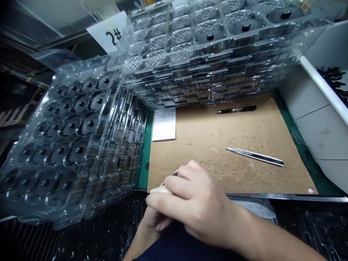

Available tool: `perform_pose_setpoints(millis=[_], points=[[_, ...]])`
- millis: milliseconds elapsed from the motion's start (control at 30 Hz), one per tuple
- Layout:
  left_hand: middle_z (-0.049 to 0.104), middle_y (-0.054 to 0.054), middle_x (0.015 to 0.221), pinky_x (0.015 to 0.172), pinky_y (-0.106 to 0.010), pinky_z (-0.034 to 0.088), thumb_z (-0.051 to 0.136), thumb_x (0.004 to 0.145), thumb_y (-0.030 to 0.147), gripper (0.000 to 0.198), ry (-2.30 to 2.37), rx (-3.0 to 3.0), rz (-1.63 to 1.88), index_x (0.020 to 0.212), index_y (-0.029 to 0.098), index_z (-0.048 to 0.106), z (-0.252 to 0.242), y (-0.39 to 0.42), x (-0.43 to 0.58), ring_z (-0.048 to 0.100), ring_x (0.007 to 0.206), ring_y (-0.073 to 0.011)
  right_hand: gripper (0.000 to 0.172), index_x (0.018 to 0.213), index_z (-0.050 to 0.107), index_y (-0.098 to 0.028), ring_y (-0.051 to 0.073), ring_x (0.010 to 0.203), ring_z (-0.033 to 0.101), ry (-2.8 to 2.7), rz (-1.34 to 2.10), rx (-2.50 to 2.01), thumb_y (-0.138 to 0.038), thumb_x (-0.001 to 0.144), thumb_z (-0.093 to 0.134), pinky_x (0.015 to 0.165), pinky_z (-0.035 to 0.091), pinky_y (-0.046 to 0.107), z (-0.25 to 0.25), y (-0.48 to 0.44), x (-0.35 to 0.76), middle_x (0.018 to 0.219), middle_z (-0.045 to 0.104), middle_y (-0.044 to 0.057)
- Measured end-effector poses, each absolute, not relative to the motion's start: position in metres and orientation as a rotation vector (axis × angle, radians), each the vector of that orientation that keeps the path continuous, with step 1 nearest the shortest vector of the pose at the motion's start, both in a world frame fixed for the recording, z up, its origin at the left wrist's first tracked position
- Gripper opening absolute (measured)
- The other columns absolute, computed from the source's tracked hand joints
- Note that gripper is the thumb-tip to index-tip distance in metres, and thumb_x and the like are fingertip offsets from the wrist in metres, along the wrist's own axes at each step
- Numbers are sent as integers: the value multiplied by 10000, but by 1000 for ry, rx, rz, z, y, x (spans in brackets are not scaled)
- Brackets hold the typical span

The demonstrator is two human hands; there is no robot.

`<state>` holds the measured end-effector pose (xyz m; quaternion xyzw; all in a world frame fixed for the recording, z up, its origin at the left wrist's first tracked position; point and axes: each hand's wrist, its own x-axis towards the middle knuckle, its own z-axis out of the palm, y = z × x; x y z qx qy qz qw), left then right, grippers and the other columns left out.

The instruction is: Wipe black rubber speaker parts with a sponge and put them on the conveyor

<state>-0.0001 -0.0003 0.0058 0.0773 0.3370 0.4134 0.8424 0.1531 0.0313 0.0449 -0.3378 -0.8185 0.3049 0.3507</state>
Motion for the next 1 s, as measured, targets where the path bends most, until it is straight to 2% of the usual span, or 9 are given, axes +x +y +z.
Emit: perform_pose_setpoints(millis=[100,200,333,500,667,800,933,1000], points=[[668,-43,988,828,-267,487,799,601,335,485,634,164,861,1038,182,652,7,-1,0,629,924,-206,262,1066,616,-241,130,790,558,-1926,894,-1137,-167,903,426,708,418,273,32,39,170,895,643,19],[623,-80,1178,830,-346,509,778,631,355,574,540,123,827,1160,236,589,8,-1,-2,624,1002,-283,236,1070,620,-260,158,859,607,-1761,1000,-1563,-287,897,462,728,472,284,1,40,191,972,655,21],[629,-94,1173,827,-333,520,763,640,388,584,495,92,865,1169,215,585,4,-1,-4,627,1010,-283,270,1072,628,-264,212,962,629,-1831,1265,-1581,-311,906,420,817,515,373,-38,14,197,1052,665,35],[628,-90,1177,829,-334,523,753,650,391,574,499,88,864,1169,212,586,4,0,-4,632,1004,-282,244,1052,640,-328,206,926,660,-1851,1386,-1442,-293,891,460,782,558,339,-53,-16,184,1006,692,6],[625,-93,1174,824,-328,519,763,633,399,589,514,97,840,1165,220,583,6,-1,-3,622,1016,-280,244,1074,630,-296,198,974,642,-1714,1209,-1589,-322,886,477,757,551,311,-34,-1,196,1076,674,3],[617,-90,1175,835,-333,508,760,630,417,611,534,113,842,1177,219,575,6,-5,2,613,1023,-285,269,1128,593,-285,167,967,611,-1660,822,-1551,-246,874,514,746,484,271,15,11,194,1121,644,1],[655,-59,1043,914,-294,459,773,624,397,487,630,163,868,1038,174,648,6,-6,6,606,996,-213,312,1148,583,-248,140,776,568,-2026,617,-1023,-138,881,464,682,386,290,48,17,172,935,676,18],[662,-45,974,930,-285,445,780,612,407,445,690,197,878,967,162,671,6,-7,6,599,979,-198,287,1077,613,-226,135,707,522,-2127,666,-1050,-116,881,436,646,338,290,52,20,162,836,664,22]])
